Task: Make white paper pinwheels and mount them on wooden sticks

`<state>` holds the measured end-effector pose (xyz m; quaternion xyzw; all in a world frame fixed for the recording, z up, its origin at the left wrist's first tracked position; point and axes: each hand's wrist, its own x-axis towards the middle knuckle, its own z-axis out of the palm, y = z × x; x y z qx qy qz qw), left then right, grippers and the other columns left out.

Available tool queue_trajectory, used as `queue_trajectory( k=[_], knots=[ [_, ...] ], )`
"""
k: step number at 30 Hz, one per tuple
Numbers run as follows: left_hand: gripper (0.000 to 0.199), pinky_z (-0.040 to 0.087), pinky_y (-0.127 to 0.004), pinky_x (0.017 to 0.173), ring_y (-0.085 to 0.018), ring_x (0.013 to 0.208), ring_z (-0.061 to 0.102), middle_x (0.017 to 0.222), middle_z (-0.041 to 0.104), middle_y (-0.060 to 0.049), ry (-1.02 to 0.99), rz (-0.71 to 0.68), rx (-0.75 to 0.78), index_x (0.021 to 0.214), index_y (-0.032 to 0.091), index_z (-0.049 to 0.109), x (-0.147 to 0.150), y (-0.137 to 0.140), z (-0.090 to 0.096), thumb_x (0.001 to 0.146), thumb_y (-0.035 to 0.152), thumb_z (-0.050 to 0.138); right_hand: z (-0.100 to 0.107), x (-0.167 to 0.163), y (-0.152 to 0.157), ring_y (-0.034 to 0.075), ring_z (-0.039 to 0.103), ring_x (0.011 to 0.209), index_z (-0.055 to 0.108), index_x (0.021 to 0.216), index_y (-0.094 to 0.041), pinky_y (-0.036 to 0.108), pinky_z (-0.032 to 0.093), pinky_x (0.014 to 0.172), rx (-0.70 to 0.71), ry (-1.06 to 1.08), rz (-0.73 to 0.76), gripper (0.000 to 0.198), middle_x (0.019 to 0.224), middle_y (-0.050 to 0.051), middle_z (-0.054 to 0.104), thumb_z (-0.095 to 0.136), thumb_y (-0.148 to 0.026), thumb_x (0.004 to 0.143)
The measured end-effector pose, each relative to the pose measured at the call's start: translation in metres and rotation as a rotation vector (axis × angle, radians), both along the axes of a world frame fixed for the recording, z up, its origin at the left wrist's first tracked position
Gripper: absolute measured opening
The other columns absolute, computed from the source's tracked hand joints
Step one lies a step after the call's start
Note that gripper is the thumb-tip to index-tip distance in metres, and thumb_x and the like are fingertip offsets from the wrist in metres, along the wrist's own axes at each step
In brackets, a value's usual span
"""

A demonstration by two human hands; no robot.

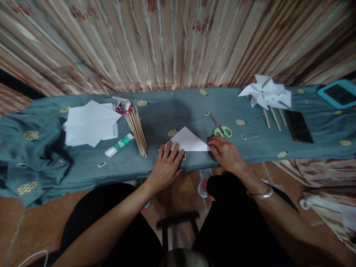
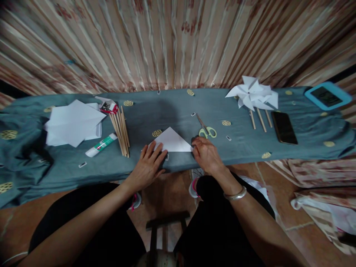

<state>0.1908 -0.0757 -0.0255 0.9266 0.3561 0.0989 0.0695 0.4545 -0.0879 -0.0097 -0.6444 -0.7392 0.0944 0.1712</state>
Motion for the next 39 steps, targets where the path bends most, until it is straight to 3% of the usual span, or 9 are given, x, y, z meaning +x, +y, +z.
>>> queue_trajectory(
  k=[3,6,9,12,19,25,29,34,39],
  knots=[
    [0.064,0.029,-0.066,0.112,-0.046,0.143,0.031,0.151,0.041,-0.023,0.023,-0.002,0.000,0.141,0.016,0.047,0.003,-0.001,0.004,0.084,0.030,0.070,0.007,-0.005,0.007,0.028,0.066,0.094,0.065,0.081,-0.019,0.042,0.051,0.088,-0.040,0.048,0.005,0.027,0.095,0.014,0.070,0.047,-0.034,0.092],
    [0.066,0.030,-0.066,0.111,-0.047,0.142,0.033,0.151,0.042,-0.023,0.033,0.005,0.004,0.143,0.017,0.045,0.005,-0.001,0.006,0.084,0.031,0.070,0.012,-0.006,0.016,0.024,0.067,0.075,0.061,0.071,-0.021,0.037,0.051,0.073,-0.126,0.142,-0.111,0.024,0.079,0.008,0.070,0.057,-0.039,0.086],
    [0.068,0.029,-0.065,0.111,-0.046,0.142,0.033,0.150,0.043,-0.022,0.030,0.016,-0.004,0.144,0.016,0.043,0.006,0.000,0.006,0.084,0.032,0.069,0.016,-0.004,0.021,0.018,0.062,0.054,0.062,0.078,-0.021,0.031,0.048,0.058,-0.278,0.342,-0.232,0.019,0.066,0.002,0.068,0.061,-0.039,0.081],
    [0.067,0.024,-0.065,0.115,-0.041,0.145,0.031,0.151,0.044,-0.020,0.029,-0.018,-0.011,0.146,0.013,0.040,0.007,0.001,0.002,0.087,0.032,0.065,0.019,-0.005,0.022,0.015,0.060,0.049,0.063,0.092,-0.019,0.027,0.046,0.053,-0.344,0.472,-0.240,0.020,0.063,0.000,0.067,0.062,-0.034,0.079],
    [0.052,0.027,-0.052,0.118,-0.030,0.146,0.032,0.154,0.041,-0.019,0.064,-0.126,0.032,0.147,0.007,0.036,0.012,-0.004,-0.007,0.097,0.018,0.043,0.031,-0.016,0.018,0.018,0.067,0.063,0.067,0.097,-0.020,0.031,0.051,0.064,-0.176,0.428,-0.220,0.023,0.072,0.002,0.073,0.064,-0.031,0.077],
    [0.054,0.031,-0.052,0.116,-0.032,0.145,0.035,0.153,0.042,-0.020,0.097,-0.115,0.027,0.144,0.006,0.038,0.017,-0.005,0.000,0.095,0.022,0.050,0.036,-0.044,0.016,0.020,0.071,0.075,0.066,0.105,-0.020,0.036,0.057,0.074,0.024,0.584,-0.222,0.034,0.085,0.004,0.075,0.069,-0.039,0.077],
    [0.051,0.033,-0.054,0.115,-0.032,0.144,0.036,0.152,0.043,-0.020,0.094,-0.116,0.041,0.143,0.008,0.041,0.017,-0.005,0.000,0.094,0.023,0.051,0.030,-0.069,0.016,0.021,0.072,0.084,0.066,0.101,-0.020,0.035,0.058,0.075,0.057,0.608,-0.144,0.029,0.094,0.006,0.075,0.068,-0.040,0.080],
    [0.042,0.033,-0.052,0.115,-0.030,0.141,0.041,0.144,0.054,-0.017,0.079,-0.124,0.039,0.136,0.011,0.049,0.017,-0.005,-0.003,0.095,0.021,0.050,0.019,-0.087,0.020,0.021,0.068,0.080,0.067,0.095,-0.021,0.035,0.055,0.077,0.180,0.305,-0.005,0.015,0.089,0.006,0.073,0.064,-0.032,0.085],
    [0.046,0.034,-0.050,0.115,-0.030,0.140,0.043,0.145,0.052,-0.017,0.054,-0.124,0.012,0.140,0.010,0.045,0.013,-0.006,0.005,0.096,0.021,0.048,0.007,-0.089,0.025,0.025,0.065,0.088,0.067,0.092,-0.019,0.036,0.052,0.080,0.301,0.061,0.145,0.013,0.088,0.009,0.074,0.055,-0.025,0.092]
  ],
)
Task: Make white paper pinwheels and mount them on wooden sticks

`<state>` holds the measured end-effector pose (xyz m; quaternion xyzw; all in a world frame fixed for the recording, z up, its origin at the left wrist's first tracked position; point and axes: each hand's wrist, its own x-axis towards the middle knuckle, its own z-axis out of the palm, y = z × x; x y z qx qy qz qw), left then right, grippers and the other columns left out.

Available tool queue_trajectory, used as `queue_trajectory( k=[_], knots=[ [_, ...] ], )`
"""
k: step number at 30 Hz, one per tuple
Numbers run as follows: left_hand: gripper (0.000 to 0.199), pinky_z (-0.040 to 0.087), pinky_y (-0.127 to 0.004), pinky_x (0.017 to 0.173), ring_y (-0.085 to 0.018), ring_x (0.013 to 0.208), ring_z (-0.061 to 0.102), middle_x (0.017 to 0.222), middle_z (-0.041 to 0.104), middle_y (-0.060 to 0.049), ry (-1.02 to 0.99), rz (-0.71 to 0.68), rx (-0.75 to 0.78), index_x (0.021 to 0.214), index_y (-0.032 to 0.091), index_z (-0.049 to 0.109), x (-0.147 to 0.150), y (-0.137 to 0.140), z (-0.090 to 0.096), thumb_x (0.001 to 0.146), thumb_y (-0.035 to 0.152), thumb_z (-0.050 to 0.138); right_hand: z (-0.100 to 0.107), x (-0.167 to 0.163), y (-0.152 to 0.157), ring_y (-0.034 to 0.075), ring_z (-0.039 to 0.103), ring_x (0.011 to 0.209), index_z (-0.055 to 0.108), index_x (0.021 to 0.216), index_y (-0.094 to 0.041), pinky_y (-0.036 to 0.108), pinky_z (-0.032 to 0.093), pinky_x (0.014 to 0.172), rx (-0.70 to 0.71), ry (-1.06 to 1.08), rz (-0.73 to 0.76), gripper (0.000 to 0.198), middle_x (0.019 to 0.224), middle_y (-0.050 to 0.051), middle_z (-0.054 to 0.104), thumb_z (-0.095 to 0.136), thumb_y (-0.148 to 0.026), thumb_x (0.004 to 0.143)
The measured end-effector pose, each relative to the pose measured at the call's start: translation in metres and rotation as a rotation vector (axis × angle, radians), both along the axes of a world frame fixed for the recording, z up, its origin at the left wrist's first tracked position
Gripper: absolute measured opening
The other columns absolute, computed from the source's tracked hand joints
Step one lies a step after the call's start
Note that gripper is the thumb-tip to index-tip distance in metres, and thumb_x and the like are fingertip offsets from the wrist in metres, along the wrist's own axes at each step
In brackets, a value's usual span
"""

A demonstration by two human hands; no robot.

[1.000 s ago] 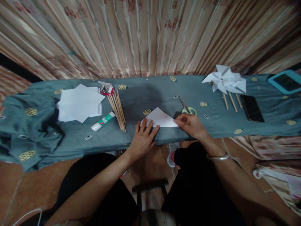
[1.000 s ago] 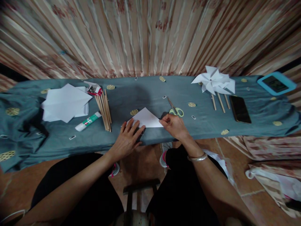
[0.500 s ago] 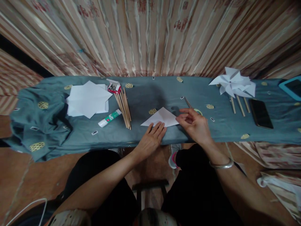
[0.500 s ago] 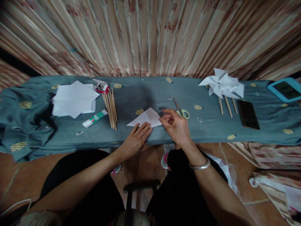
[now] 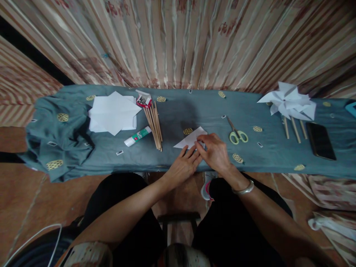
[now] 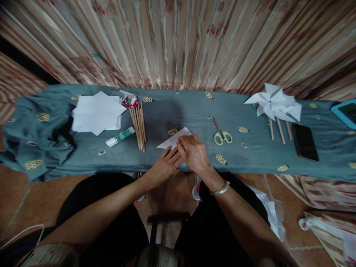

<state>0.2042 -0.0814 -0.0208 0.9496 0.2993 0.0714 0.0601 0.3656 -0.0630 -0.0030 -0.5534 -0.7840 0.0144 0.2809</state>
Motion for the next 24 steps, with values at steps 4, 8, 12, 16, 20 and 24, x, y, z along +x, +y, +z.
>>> queue_trajectory(
  k=[4,8,12,16,20,24],
  knots=[
    [0.047,0.034,-0.049,0.116,-0.032,0.142,0.041,0.148,0.048,-0.020,-0.026,0.029,-0.048,0.140,0.009,0.047,-0.015,-0.005,0.008,0.094,0.019,0.052,-0.002,-0.004,0.001,0.025,0.061,0.086,0.066,0.092,-0.016,0.037,0.050,0.082,0.024,-0.121,0.084,0.018,0.088,0.010,0.072,0.050,-0.023,0.096],
    [0.041,0.035,-0.053,0.115,-0.035,0.142,0.039,0.146,0.049,-0.023,-0.045,0.059,-0.038,0.133,0.009,0.053,-0.034,-0.012,0.009,0.093,0.018,0.053,-0.003,-0.012,0.002,0.024,0.058,0.085,0.065,0.089,-0.015,0.035,0.048,0.081,0.077,-0.207,0.142,0.019,0.089,0.010,0.071,0.048,-0.018,0.096],
    [0.042,0.038,-0.053,0.112,-0.035,0.141,0.040,0.146,0.050,-0.022,-0.051,0.084,-0.023,0.134,0.011,0.051,-0.045,-0.014,0.005,0.092,0.016,0.052,-0.008,-0.023,0.004,0.024,0.057,0.088,0.066,0.090,-0.015,0.034,0.047,0.082,0.081,-0.250,0.177,0.019,0.095,0.010,0.071,0.048,-0.013,0.094],
    [0.043,0.037,-0.052,0.113,-0.034,0.143,0.038,0.148,0.047,-0.022,-0.063,0.084,-0.048,0.135,0.010,0.050,-0.049,-0.013,0.002,0.092,0.017,0.053,-0.010,-0.029,0.004,0.024,0.057,0.088,0.067,0.090,-0.013,0.035,0.048,0.081,0.046,-0.256,0.218,0.021,0.091,0.011,0.070,0.047,-0.011,0.094],
    [0.045,0.036,-0.052,0.114,-0.032,0.144,0.037,0.149,0.046,-0.020,-0.078,0.082,-0.061,0.137,0.012,0.048,-0.053,-0.013,0.001,0.092,0.017,0.053,-0.010,-0.031,0.002,0.025,0.057,0.090,0.067,0.093,-0.014,0.036,0.049,0.085,0.004,-0.229,0.252,0.024,0.095,0.011,0.071,0.043,-0.013,0.096],
    [0.043,0.036,-0.054,0.112,-0.033,0.142,0.039,0.147,0.051,-0.016,-0.062,0.106,-0.043,0.136,0.013,0.050,-0.057,-0.015,0.003,0.093,0.018,0.051,-0.010,-0.033,0.002,0.026,0.058,0.091,0.067,0.096,-0.015,0.039,0.050,0.086,-0.036,-0.202,0.284,0.026,0.099,0.012,0.071,0.042,-0.016,0.097]
  ],
)
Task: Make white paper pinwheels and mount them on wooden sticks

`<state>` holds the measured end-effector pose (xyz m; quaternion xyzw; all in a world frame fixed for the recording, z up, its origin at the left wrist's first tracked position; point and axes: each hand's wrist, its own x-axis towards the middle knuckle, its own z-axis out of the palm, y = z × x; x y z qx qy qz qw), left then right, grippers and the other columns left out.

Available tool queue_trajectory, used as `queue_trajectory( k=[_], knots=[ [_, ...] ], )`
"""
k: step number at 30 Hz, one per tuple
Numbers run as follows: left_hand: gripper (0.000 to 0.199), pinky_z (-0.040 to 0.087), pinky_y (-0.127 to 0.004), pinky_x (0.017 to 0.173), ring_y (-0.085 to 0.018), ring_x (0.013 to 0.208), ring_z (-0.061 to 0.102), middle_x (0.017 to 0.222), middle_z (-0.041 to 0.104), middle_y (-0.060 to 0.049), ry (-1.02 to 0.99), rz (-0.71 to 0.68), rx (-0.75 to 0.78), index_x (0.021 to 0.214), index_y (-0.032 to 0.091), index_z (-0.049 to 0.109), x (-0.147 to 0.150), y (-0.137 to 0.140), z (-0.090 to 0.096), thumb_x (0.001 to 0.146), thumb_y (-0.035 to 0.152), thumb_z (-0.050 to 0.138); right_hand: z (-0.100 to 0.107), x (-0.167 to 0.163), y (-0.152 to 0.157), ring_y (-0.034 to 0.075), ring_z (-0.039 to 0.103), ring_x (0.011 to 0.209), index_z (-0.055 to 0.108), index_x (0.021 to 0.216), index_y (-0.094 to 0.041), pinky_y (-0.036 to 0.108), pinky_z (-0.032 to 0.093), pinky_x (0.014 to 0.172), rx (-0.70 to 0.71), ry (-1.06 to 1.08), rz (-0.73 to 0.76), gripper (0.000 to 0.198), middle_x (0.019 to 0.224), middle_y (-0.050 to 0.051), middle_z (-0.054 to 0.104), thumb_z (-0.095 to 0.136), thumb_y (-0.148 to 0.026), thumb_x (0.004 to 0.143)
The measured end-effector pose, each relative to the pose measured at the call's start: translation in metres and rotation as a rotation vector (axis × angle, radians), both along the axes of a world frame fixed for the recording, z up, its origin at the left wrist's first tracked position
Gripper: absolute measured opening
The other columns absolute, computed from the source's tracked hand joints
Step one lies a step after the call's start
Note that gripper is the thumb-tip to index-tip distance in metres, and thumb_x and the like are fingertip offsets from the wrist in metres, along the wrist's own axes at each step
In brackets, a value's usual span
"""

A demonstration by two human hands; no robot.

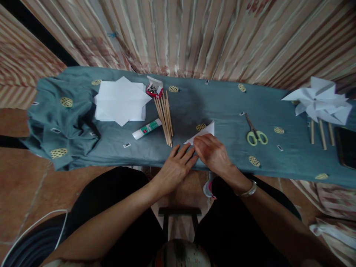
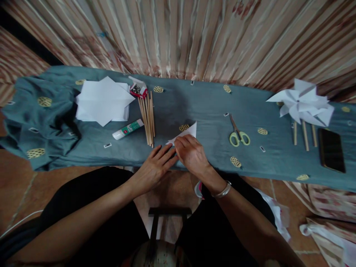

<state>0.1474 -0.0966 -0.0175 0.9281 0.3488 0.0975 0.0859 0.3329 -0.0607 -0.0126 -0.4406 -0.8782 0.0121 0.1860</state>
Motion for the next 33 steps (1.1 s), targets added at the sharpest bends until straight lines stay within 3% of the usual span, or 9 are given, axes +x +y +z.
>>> queue_trajectory(
  k=[23,33],
  knots=[
    [0.038,0.035,-0.054,0.112,-0.031,0.139,0.043,0.146,0.053,-0.014,0.044,0.007,0.000,0.133,0.014,0.053,-0.0039,-0.0021,0.0070,0.096,0.020,0.048,-0.0015,0.0032,-0.0004,0.025,0.059,0.094,0.066,0.101,-0.014,0.039,0.053,0.087,0.038,-0.085,0.107,0.025,0.100,0.011,0.069,0.042,-0.010,0.095],
    [0.038,0.036,-0.054,0.111,-0.032,0.138,0.043,0.145,0.053,-0.014,0.007,0.010,-0.012,0.132,0.014,0.053,-0.0050,-0.0022,0.0047,0.095,0.020,0.049,0.0029,0.0022,0.0008,0.026,0.058,0.092,0.066,0.097,-0.015,0.042,0.053,0.085,-0.015,-0.101,0.139,0.027,0.097,0.011,0.069,0.040,-0.010,0.096]
  ],
)
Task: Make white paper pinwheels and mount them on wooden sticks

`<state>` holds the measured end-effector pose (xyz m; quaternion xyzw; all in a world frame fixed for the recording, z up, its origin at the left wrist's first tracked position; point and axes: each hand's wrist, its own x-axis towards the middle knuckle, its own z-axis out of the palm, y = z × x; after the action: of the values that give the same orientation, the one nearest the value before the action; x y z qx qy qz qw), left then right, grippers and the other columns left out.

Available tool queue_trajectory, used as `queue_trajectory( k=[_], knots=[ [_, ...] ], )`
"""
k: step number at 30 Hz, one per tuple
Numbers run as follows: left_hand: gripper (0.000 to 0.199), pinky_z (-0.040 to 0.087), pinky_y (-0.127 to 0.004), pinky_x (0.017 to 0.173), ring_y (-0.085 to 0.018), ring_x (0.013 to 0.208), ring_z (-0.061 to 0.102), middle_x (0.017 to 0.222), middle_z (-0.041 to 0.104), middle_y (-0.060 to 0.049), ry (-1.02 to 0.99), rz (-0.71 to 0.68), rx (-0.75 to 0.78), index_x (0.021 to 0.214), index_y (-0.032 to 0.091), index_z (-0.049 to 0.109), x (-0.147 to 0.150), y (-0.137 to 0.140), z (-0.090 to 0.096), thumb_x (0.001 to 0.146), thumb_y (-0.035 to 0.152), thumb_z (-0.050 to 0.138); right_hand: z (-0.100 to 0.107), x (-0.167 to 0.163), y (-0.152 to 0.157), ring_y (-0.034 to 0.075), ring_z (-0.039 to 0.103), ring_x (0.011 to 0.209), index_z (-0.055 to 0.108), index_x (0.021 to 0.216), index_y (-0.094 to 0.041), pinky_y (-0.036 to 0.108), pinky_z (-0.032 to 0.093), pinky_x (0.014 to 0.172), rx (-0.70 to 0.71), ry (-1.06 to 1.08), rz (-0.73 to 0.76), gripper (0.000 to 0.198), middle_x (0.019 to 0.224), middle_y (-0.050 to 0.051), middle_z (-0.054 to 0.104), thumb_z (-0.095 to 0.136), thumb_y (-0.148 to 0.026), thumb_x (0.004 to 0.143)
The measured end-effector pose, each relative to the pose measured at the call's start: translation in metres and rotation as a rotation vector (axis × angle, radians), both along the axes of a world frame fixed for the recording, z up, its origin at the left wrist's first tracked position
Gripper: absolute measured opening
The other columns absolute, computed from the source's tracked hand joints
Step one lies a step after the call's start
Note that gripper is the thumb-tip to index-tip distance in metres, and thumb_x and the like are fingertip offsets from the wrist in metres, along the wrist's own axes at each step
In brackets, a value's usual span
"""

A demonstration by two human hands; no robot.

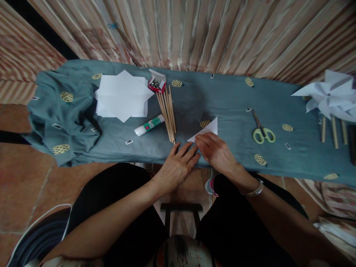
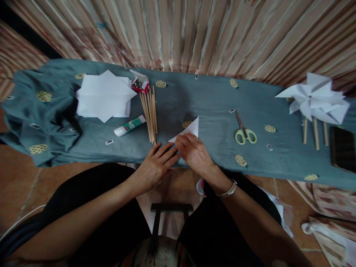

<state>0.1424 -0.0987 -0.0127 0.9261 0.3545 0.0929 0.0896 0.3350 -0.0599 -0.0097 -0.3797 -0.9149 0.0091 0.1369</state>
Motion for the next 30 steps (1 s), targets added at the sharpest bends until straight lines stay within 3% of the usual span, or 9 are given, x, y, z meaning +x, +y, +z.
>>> queue_trajectory(
  k=[13,21,30],
  knots=[
    [0.039,0.034,-0.055,0.112,-0.030,0.139,0.043,0.143,0.055,-0.015,0.004,0.004,-0.034,0.132,0.015,0.053,-0.0002,0.0002,0.0010,0.094,0.019,0.051,-0.0043,-0.0017,-0.0002,0.028,0.058,0.097,0.067,0.103,-0.014,0.045,0.052,0.088,-0.069,0.040,-0.020,0.028,0.102,0.014,0.069,0.041,-0.010,0.095],
    [0.037,0.041,-0.050,0.109,-0.032,0.145,0.034,0.143,0.053,-0.018,-0.086,-0.017,-0.058,0.129,0.010,0.053,-0.0004,0.0032,-0.0013,0.094,0.017,0.049,-0.0062,-0.0019,-0.0019,0.028,0.059,0.098,0.066,0.109,-0.010,0.043,0.052,0.091,0.000,0.043,-0.015,0.027,0.107,0.015,0.069,0.043,-0.009,0.094],
    [0.036,0.042,-0.046,0.106,-0.029,0.136,0.046,0.135,0.057,-0.017,-0.095,0.018,-0.063,0.129,0.011,0.051,0.0029,0.0083,0.0002,0.094,0.016,0.047,0.0006,-0.0041,-0.0029,0.027,0.062,0.094,0.067,0.101,-0.007,0.042,0.056,0.088,0.050,0.016,0.005,0.024,0.105,0.017,0.071,0.046,-0.005,0.091]
  ],
)
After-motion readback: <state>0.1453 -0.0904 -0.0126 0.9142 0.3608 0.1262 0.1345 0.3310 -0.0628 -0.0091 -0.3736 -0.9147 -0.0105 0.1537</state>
